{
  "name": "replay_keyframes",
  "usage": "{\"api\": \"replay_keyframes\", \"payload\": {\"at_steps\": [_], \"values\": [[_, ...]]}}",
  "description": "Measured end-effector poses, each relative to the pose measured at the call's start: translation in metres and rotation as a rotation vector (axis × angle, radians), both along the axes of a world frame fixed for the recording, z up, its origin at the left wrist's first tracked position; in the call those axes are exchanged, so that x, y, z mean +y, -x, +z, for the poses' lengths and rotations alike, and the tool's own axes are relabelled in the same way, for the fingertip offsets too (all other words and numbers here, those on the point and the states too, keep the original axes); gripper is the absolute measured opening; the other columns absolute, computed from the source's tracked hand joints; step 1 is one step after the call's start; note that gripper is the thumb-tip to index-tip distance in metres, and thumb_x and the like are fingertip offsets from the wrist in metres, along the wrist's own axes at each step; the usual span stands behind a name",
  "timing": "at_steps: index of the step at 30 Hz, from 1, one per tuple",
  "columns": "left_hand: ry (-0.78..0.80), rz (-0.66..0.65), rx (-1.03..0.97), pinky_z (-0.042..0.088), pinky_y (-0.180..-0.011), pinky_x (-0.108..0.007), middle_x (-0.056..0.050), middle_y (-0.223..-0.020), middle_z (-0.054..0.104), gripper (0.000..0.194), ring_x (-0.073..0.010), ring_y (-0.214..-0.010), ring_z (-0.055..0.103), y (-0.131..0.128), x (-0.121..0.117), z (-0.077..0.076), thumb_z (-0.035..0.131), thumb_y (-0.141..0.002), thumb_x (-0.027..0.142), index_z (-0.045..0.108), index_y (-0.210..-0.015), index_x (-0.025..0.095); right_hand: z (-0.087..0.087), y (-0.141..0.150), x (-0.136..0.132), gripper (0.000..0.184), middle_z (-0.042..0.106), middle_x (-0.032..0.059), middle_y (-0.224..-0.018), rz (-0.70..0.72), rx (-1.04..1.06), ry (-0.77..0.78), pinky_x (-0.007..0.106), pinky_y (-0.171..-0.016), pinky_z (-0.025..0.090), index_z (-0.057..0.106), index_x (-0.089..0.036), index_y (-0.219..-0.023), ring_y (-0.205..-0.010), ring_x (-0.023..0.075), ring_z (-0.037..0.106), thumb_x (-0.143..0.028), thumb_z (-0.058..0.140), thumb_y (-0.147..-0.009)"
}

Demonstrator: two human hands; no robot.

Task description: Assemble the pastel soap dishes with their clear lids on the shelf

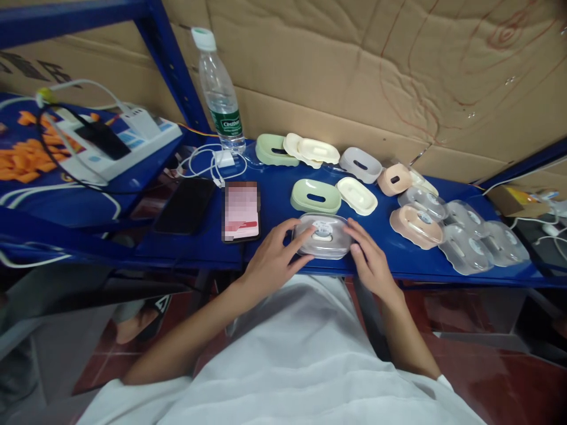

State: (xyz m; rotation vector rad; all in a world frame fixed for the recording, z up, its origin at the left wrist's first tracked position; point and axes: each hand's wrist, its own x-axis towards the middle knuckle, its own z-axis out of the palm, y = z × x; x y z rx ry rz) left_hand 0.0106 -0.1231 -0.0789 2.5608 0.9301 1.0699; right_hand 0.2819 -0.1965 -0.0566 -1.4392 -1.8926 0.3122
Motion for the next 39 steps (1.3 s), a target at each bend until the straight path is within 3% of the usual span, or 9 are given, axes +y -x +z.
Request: {"api": "replay_keyframes", "payload": {"at_steps": [5, 14, 19, 24, 28, 31, 34, 37, 39], "values": [[0.040, -0.020, 0.008, 0.051, -0.123, -0.054, -0.017, -0.175, 0.037, 0.068, -0.0362, -0.159, 0.046, 0.001, 0.000, -0.001, 0.066, -0.105, 0.032, 0.039, -0.168, 0.034, -0.006, 0.000, 0.001, 0.069, 0.039, 0.0063, -0.176, 0.014, -0.132, -0.061, 0.058, -0.131, 0.041, 0.040, -0.039, -0.169, -0.160, 0.0337, 0.043, -0.039, 0.067, -0.106], [0.018, 0.006, 0.043, 0.052, -0.123, -0.050, -0.017, -0.174, 0.042, 0.065, -0.0337, -0.156, 0.050, 0.001, -0.001, 0.000, 0.062, -0.108, 0.035, 0.038, -0.169, 0.031, -0.005, -0.004, 0.002, 0.074, 0.024, 0.0029, -0.182, 0.094, -0.167, -0.003, 0.057, -0.132, 0.040, 0.037, -0.043, -0.170, -0.164, 0.0340, 0.035, -0.039, 0.070, -0.104], [0.098, 0.032, 0.048, 0.055, -0.119, -0.053, -0.018, -0.175, 0.039, 0.071, -0.0359, -0.152, 0.055, 0.000, -0.002, 0.000, 0.062, -0.107, 0.041, 0.033, -0.171, 0.028, 0.001, -0.027, -0.006, 0.063, 0.037, 0.0057, -0.177, -0.005, -0.161, 0.004, 0.057, -0.130, 0.043, 0.048, -0.040, -0.164, -0.161, 0.0325, 0.042, -0.041, 0.069, -0.104], [0.053, 0.037, 0.099, 0.054, -0.119, -0.054, -0.016, -0.167, 0.052, 0.055, -0.0346, -0.145, 0.061, -0.002, -0.002, 0.000, 0.058, -0.109, 0.038, 0.049, -0.162, 0.025, -0.002, -0.059, -0.020, 0.063, 0.041, 0.0092, -0.175, -0.191, -0.180, -0.013, 0.061, -0.128, 0.043, 0.049, -0.037, -0.163, -0.159, 0.0354, 0.044, -0.047, 0.068, -0.104], [0.000, 0.040, 0.137, 0.057, -0.115, -0.053, -0.017, -0.161, 0.058, 0.045, -0.0338, -0.139, 0.065, -0.004, -0.002, -0.001, 0.057, -0.109, 0.036, 0.059, -0.152, 0.020, -0.008, -0.061, -0.022, 0.063, 0.040, 0.0125, -0.174, -0.279, -0.282, -0.085, 0.067, -0.127, 0.040, 0.049, -0.034, -0.164, -0.159, 0.0395, 0.042, -0.049, 0.066, -0.105], [-0.044, 0.028, 0.147, 0.058, -0.113, -0.053, -0.017, -0.153, 0.064, 0.038, -0.0334, -0.132, 0.068, -0.004, -0.002, -0.002, 0.058, -0.109, 0.034, 0.067, -0.142, 0.018, 0.011, -0.051, -0.011, 0.068, 0.035, 0.0142, -0.176, -0.256, -0.376, -0.147, 0.071, -0.127, 0.036, 0.042, -0.033, -0.168, -0.161, 0.0422, 0.038, -0.050, 0.064, -0.105], [-0.077, 0.022, 0.159, 0.058, -0.112, -0.054, -0.017, -0.146, 0.069, 0.033, -0.0330, -0.127, 0.070, -0.004, -0.002, -0.003, 0.060, -0.108, 0.034, 0.071, -0.135, 0.017, 0.052, -0.034, 0.021, 0.063, 0.046, 0.0122, -0.171, -0.071, -0.451, -0.161, 0.063, -0.126, 0.040, 0.043, -0.033, -0.167, -0.156, 0.0380, 0.045, -0.047, 0.059, -0.108], [-0.102, 0.026, 0.161, 0.059, -0.111, -0.054, -0.016, -0.142, 0.071, 0.031, -0.0329, -0.125, 0.071, -0.004, -0.002, -0.002, 0.060, -0.108, 0.032, 0.073, -0.131, 0.017, 0.090, -0.014, 0.085, 0.046, 0.063, 0.0112, -0.157, 0.114, -0.556, -0.147, 0.054, -0.121, 0.046, 0.060, -0.027, -0.155, -0.145, 0.0326, 0.059, -0.040, 0.050, -0.112], [-0.115, 0.021, 0.159, 0.060, -0.111, -0.054, -0.017, -0.140, 0.071, 0.030, -0.0328, -0.125, 0.071, -0.004, -0.002, -0.002, 0.060, -0.108, 0.031, 0.073, -0.129, 0.016, 0.102, -0.005, 0.137, 0.043, 0.069, 0.0127, -0.149, 0.159, -0.653, -0.085, 0.053, -0.117, 0.048, 0.065, -0.022, -0.149, -0.139, 0.0332, 0.063, -0.034, 0.049, -0.111]]}}
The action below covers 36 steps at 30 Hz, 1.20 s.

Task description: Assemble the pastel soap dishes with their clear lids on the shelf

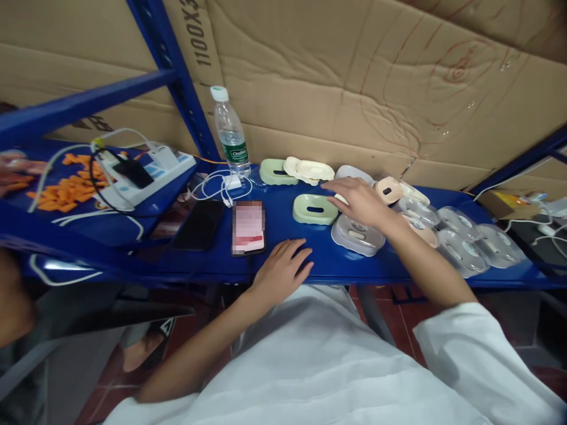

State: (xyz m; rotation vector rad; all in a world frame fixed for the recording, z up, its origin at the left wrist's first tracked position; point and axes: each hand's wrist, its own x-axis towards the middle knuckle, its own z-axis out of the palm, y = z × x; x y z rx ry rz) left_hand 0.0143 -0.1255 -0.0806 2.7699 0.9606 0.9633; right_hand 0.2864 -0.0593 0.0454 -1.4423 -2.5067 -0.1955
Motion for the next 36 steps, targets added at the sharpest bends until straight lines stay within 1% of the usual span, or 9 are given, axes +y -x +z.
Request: {"api": "replay_keyframes", "payload": {"at_steps": [5, 9, 12, 16, 19, 22, 26, 31, 36], "values": [[-0.046, -0.019, -0.016, 0.061, -0.110, -0.053, -0.017, -0.134, 0.073, 0.027, -0.0320, -0.121, 0.072, 0.000, 0.000, 0.000, 0.060, -0.107, 0.029, 0.074, -0.125, 0.015, -0.005, 0.010, 0.102, 0.044, 0.071, 0.0182, -0.145, -0.219, -0.186, 0.126, 0.047, -0.110, 0.050, 0.068, -0.014, -0.144, -0.132, 0.0361, 0.066, -0.026, 0.064, -0.102], [-0.035, -0.013, -0.030, 0.061, -0.110, -0.053, -0.018, -0.138, 0.070, 0.029, -0.0327, -0.122, 0.072, 0.000, 0.000, 0.000, 0.062, -0.106, 0.027, 0.071, -0.131, 0.015, -0.010, 0.007, 0.119, 0.029, 0.079, 0.0148, -0.128, -0.277, -0.176, 0.150, 0.041, -0.097, 0.053, 0.076, -0.017, -0.127, -0.118, 0.0339, 0.073, -0.026, 0.063, -0.103], [0.038, 0.021, -0.120, 0.060, -0.112, -0.052, -0.022, -0.165, 0.047, 0.048, -0.0346, -0.139, 0.064, 0.001, -0.002, 0.001, 0.062, -0.106, 0.027, 0.055, -0.153, 0.020, -0.002, 0.006, 0.085, 0.025, 0.080, 0.0127, -0.122, -0.184, -0.060, 0.060, 0.040, -0.093, 0.052, 0.075, -0.019, -0.122, -0.113, 0.0320, 0.073, -0.029, 0.061, -0.105], [0.069, 0.054, -0.345, 0.055, -0.118, -0.054, -0.025, -0.177, 0.021, 0.067, -0.0358, -0.155, 0.048, 0.003, -0.003, 0.002, 0.065, -0.105, 0.027, 0.034, -0.165, 0.023, 0.002, 0.011, -0.012, 0.024, 0.081, 0.0106, -0.113, 0.074, 0.098, -0.069, 0.042, -0.092, 0.053, 0.075, -0.021, -0.119, -0.103, 0.0298, 0.074, -0.037, 0.061, -0.108], [-0.056, 0.046, -0.387, 0.051, -0.122, -0.057, -0.024, -0.176, 0.023, 0.070, -0.0378, -0.163, 0.037, 0.003, -0.007, 0.003, 0.069, -0.103, 0.024, 0.034, -0.164, 0.023, -0.015, 0.018, -0.089, 0.022, 0.081, 0.0092, -0.116, 0.193, 0.069, -0.061, 0.045, -0.102, 0.052, 0.073, -0.022, -0.123, -0.108, 0.0276, 0.074, -0.033, 0.059, -0.111], [-0.197, -0.057, -0.199, 0.045, -0.125, -0.058, -0.020, -0.166, 0.047, 0.048, -0.0383, -0.159, 0.042, 0.000, -0.014, 0.005, 0.071, -0.102, 0.028, 0.057, -0.147, 0.022, -0.043, 0.023, -0.132, 0.020, 0.080, 0.0081, -0.114, 0.235, 0.089, -0.040, 0.048, -0.107, 0.051, 0.074, -0.022, -0.121, -0.107, 0.0251, 0.074, -0.027, 0.057, -0.111], [-0.147, -0.129, -0.017, 0.051, -0.117, -0.048, -0.014, -0.140, 0.072, 0.024, -0.0293, -0.134, 0.067, -0.004, -0.021, 0.007, 0.062, -0.107, 0.031, 0.070, -0.126, 0.018, -0.071, 0.019, -0.137, 0.023, 0.078, 0.0083, -0.120, 0.257, 0.261, -0.010, 0.048, -0.109, 0.053, 0.071, -0.024, -0.130, -0.112, 0.0237, 0.073, -0.029, 0.059, -0.111], [-0.110, -0.099, 0.055, 0.054, -0.108, -0.046, -0.013, -0.134, 0.075, 0.021, -0.0287, -0.124, 0.071, 0.000, -0.019, 0.011, 0.060, -0.107, 0.031, 0.072, -0.118, 0.017, -0.080, -0.002, -0.120, 0.035, 0.073, 0.0112, -0.132, 0.148, 0.387, 0.061, 0.046, -0.106, 0.058, 0.062, -0.027, -0.146, -0.124, 0.0267, 0.069, -0.034, 0.055, -0.112], [-0.052, -0.095, 0.025, 0.055, -0.106, -0.045, -0.013, -0.133, 0.075, 0.017, -0.0286, -0.121, 0.071, 0.002, -0.016, 0.013, 0.062, -0.104, 0.028, 0.072, -0.114, 0.018, -0.080, -0.015, -0.094, 0.036, 0.073, 0.0123, -0.137, 0.012, 0.281, -0.007, 0.050, -0.111, 0.055, 0.064, -0.025, -0.145, -0.127, 0.0295, 0.069, -0.033, 0.048, -0.113]]}}
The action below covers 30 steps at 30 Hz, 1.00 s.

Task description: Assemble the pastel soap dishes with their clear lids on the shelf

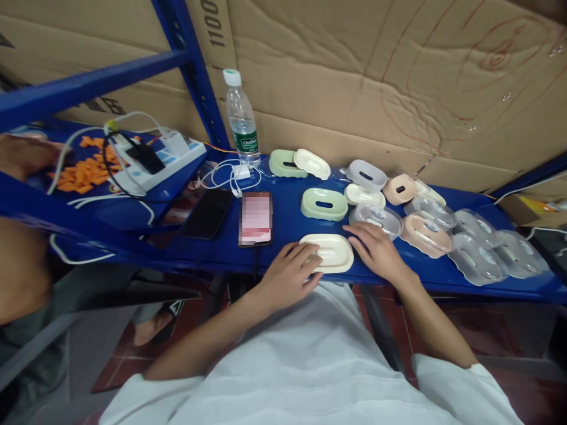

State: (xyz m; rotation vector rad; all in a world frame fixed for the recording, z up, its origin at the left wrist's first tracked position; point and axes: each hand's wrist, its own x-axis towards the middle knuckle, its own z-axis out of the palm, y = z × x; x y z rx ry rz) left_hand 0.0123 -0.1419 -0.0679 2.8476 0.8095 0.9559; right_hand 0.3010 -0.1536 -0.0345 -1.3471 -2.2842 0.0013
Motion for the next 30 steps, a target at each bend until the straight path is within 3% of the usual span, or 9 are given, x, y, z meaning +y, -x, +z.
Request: {"api": "replay_keyframes", "payload": {"at_steps": [5, 9, 11, 15, 20, 23, 28, 30], "values": [[0.067, 0.063, -0.051, 0.055, -0.110, -0.047, -0.016, -0.140, 0.071, 0.028, -0.0309, -0.129, 0.069, 0.000, 0.002, -0.004, 0.063, -0.104, 0.027, 0.066, -0.130, 0.018, 0.000, 0.019, 0.049, 0.045, 0.065, 0.0163, -0.153, -0.087, -0.190, -0.042, 0.053, -0.116, 0.048, 0.059, -0.017, -0.154, -0.142, 0.0331, 0.061, -0.028, 0.047, -0.112], [0.101, 0.114, -0.094, 0.056, -0.113, -0.050, -0.020, -0.158, 0.057, 0.051, -0.0343, -0.142, 0.061, 0.002, 0.004, -0.008, 0.063, -0.103, 0.025, 0.051, -0.153, 0.020, 0.009, 0.031, 0.076, 0.032, 0.077, 0.0181, -0.133, -0.111, -0.279, 0.006, 0.054, -0.112, 0.046, 0.074, -0.015, -0.132, -0.125, 0.0349, 0.070, -0.026, 0.055, -0.109], [0.106, 0.121, -0.139, 0.056, -0.115, -0.052, -0.021, -0.165, 0.047, 0.060, -0.0357, -0.150, 0.054, 0.002, 0.005, -0.009, 0.064, -0.102, 0.023, 0.044, -0.159, 0.023, 0.017, 0.031, 0.071, 0.028, 0.079, 0.0162, -0.126, -0.074, -0.220, -0.006, 0.052, -0.111, 0.046, 0.076, -0.016, -0.124, -0.118, 0.0331, 0.072, -0.030, 0.056, -0.109], [0.060, 0.167, -0.223, 0.052, -0.120, -0.057, -0.022, -0.172, 0.035, 0.068, -0.0390, -0.160, 0.041, 0.003, 0.006, -0.010, 0.067, -0.099, 0.019, 0.042, -0.162, 0.025, 0.029, 0.025, 0.032, 0.029, 0.079, 0.0094, -0.129, 0.103, -0.076, -0.019, 0.049, -0.113, 0.045, 0.072, -0.023, -0.131, -0.121, 0.0278, 0.072, -0.035, 0.054, -0.112], [0.054, 0.123, -0.124, 0.049, -0.124, -0.058, -0.016, -0.159, 0.056, 0.042, -0.0359, -0.156, 0.048, 0.005, 0.010, -0.006, 0.061, -0.103, 0.016, 0.063, -0.144, 0.024, 0.012, 0.025, -0.008, 0.029, 0.076, 0.0105, -0.136, 0.206, -0.053, 0.004, 0.047, -0.111, 0.050, 0.069, -0.023, -0.137, -0.129, 0.0256, 0.069, -0.030, 0.055, -0.112], [0.057, 0.110, -0.099, 0.050, -0.124, -0.056, -0.015, -0.153, 0.062, 0.040, -0.0353, -0.156, 0.048, 0.006, 0.012, -0.007, 0.062, -0.104, 0.020, 0.064, -0.144, 0.023, -0.003, 0.026, -0.010, 0.036, 0.071, 0.0127, -0.145, 0.170, -0.079, -0.006, 0.049, -0.113, 0.052, 0.064, -0.023, -0.146, -0.138, 0.0277, 0.064, -0.031, 0.055, -0.112], [0.059, 0.146, -0.111, 0.051, -0.123, -0.057, -0.021, -0.172, 0.039, 0.048, -0.0393, -0.160, 0.042, 0.005, 0.012, -0.010, 0.063, -0.106, 0.026, 0.057, -0.153, 0.021, -0.009, 0.025, -0.003, 0.039, 0.073, 0.0113, -0.141, 0.121, -0.094, -0.024, 0.049, -0.108, 0.056, 0.063, -0.027, -0.150, -0.133, 0.0285, 0.067, -0.029, 0.055, -0.112], [0.064, 0.143, -0.095, 0.052, -0.123, -0.057, -0.018, -0.168, 0.047, 0.045, -0.0374, -0.159, 0.044, 0.005, 0.011, -0.011, 0.060, -0.107, 0.024, 0.059, -0.151, 0.022, -0.008, 0.025, -0.001, 0.040, 0.074, 0.0107, -0.140, 0.116, -0.105, -0.030, 0.050, -0.107, 0.057, 0.063, -0.029, -0.150, -0.131, 0.0287, 0.068, -0.029, 0.056, -0.111]]}}
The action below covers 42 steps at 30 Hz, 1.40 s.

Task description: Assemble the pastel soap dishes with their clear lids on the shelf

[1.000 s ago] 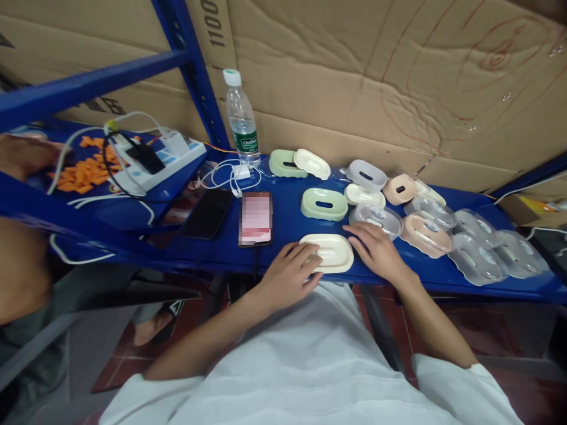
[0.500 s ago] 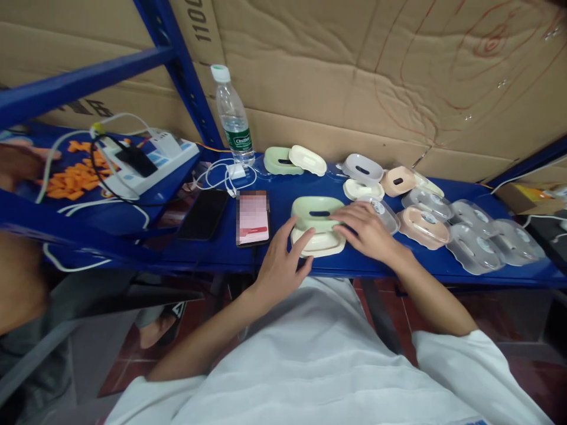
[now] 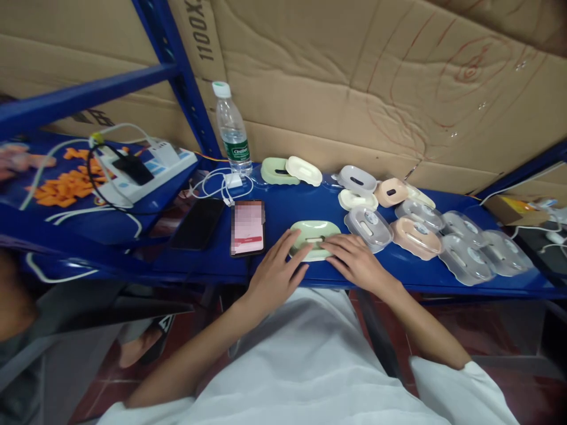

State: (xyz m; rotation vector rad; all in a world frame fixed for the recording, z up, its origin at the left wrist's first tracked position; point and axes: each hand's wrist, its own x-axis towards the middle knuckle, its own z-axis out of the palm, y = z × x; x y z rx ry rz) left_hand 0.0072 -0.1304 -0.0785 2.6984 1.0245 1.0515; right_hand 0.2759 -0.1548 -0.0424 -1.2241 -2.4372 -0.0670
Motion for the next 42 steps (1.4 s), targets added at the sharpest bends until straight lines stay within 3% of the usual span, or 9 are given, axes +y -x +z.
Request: {"api": "replay_keyframes", "payload": {"at_steps": [5, 9, 14, 19, 23, 28, 32, 35, 42], "values": [[-0.007, 0.000, 0.009, 0.056, -0.120, -0.054, -0.012, -0.151, 0.066, 0.037, -0.0345, -0.153, 0.052, 0.001, 0.001, -0.002, 0.056, -0.106, 0.018, 0.069, -0.141, 0.024, 0.011, 0.001, 0.001, 0.039, 0.076, 0.0106, -0.136, 0.064, -0.085, 0.015, 0.051, -0.106, 0.057, 0.068, -0.029, -0.146, -0.130, 0.0295, 0.070, -0.021, 0.053, -0.111], [-0.005, 0.003, -0.003, 0.056, -0.120, -0.055, -0.011, -0.148, 0.068, 0.038, -0.0346, -0.152, 0.053, -0.001, 0.001, -0.001, 0.057, -0.105, 0.018, 0.070, -0.140, 0.026, 0.046, -0.007, 0.023, 0.038, 0.076, 0.0094, -0.138, 0.143, -0.060, 0.159, 0.049, -0.110, 0.055, 0.069, -0.029, -0.146, -0.130, 0.0263, 0.070, -0.030, 0.049, -0.113], [-0.012, 0.020, 0.017, 0.058, -0.117, -0.054, -0.011, -0.148, 0.068, 0.034, -0.0358, -0.150, 0.054, -0.002, 0.001, 0.001, 0.057, -0.106, 0.020, 0.071, -0.137, 0.023, 0.077, -0.025, 0.117, 0.045, 0.072, 0.0164, -0.144, -0.130, -0.255, 0.159, 0.055, -0.116, 0.048, 0.068, -0.015, -0.145, -0.135, 0.0343, 0.065, -0.030, 0.041, -0.112], [-0.013, -0.001, 0.032, 0.057, -0.117, -0.054, -0.012, -0.147, 0.068, 0.036, -0.0359, -0.152, 0.052, 0.000, 0.002, 0.000, 0.059, -0.105, 0.019, 0.070, -0.138, 0.024, 0.056, -0.021, 0.196, 0.062, 0.048, 0.0279, -0.166, -0.371, -0.520, 0.168, 0.068, -0.130, 0.020, 0.048, 0.000, -0.159, -0.161, 0.0435, 0.033, -0.026, 0.052, -0.104], [-0.016, 0.004, 0.041, 0.057, -0.117, -0.054, -0.012, -0.147, 0.068, 0.036, -0.0355, -0.152, 0.052, 0.000, 0.003, 0.000, 0.058, -0.105, 0.020, 0.070, -0.139, 0.025, 0.044, -0.024, 0.198, 0.058, 0.056, 0.0255, -0.160, -0.334, -0.507, 0.249, 0.071, -0.130, 0.011, 0.051, -0.007, -0.158, -0.162, 0.0410, 0.032, -0.029, 0.053, -0.104], [-0.017, 0.001, 0.030, 0.057, -0.117, -0.053, -0.010, -0.148, 0.067, 0.036, -0.0351, -0.152, 0.052, -0.001, 0.003, 0.000, 0.058, -0.105, 0.020, 0.070, -0.138, 0.026, 0.051, -0.044, 0.181, 0.068, 0.057, 0.0208, -0.159, -0.171, -0.416, 0.265, 0.068, -0.127, 0.022, 0.051, -0.018, -0.159, -0.154, 0.0382, 0.044, -0.021, 0.066, -0.093], [-0.025, 0.008, 0.038, 0.057, -0.117, -0.054, -0.011, -0.148, 0.067, 0.035, -0.0355, -0.151, 0.053, -0.001, 0.002, 0.000, 0.058, -0.106, 0.020, 0.069, -0.139, 0.024, 0.053, -0.047, 0.189, 0.091, 0.036, 0.0203, -0.175, -0.175, -0.466, 0.336, 0.067, -0.130, 0.018, 0.038, -0.017, -0.168, -0.165, 0.0398, 0.025, -0.009, 0.069, -0.083], [-0.039, 0.006, 0.053, 0.057, -0.117, -0.054, -0.012, -0.148, 0.067, 0.035, -0.0361, -0.151, 0.052, 0.000, 0.002, 0.001, 0.058, -0.106, 0.021, 0.069, -0.139, 0.023, 0.052, -0.043, 0.204, 0.099, 0.036, 0.0181, -0.176, -0.223, -0.504, 0.428, 0.071, -0.131, 0.010, 0.039, -0.019, -0.169, -0.167, 0.0420, 0.018, -0.005, 0.071, -0.076], [0.002, -0.011, 0.046, 0.055, -0.121, -0.055, -0.011, -0.151, 0.065, 0.037, -0.0349, -0.155, 0.049, 0.001, 0.002, 0.002, 0.058, -0.105, 0.019, 0.067, -0.141, 0.024, 0.055, -0.030, 0.206, 0.095, 0.053, 0.0172, -0.163, -0.206, -0.425, 0.466, 0.073, -0.131, 0.011, 0.052, -0.024, -0.161, -0.157, 0.0451, 0.037, -0.032, 0.090, -0.074]]}}
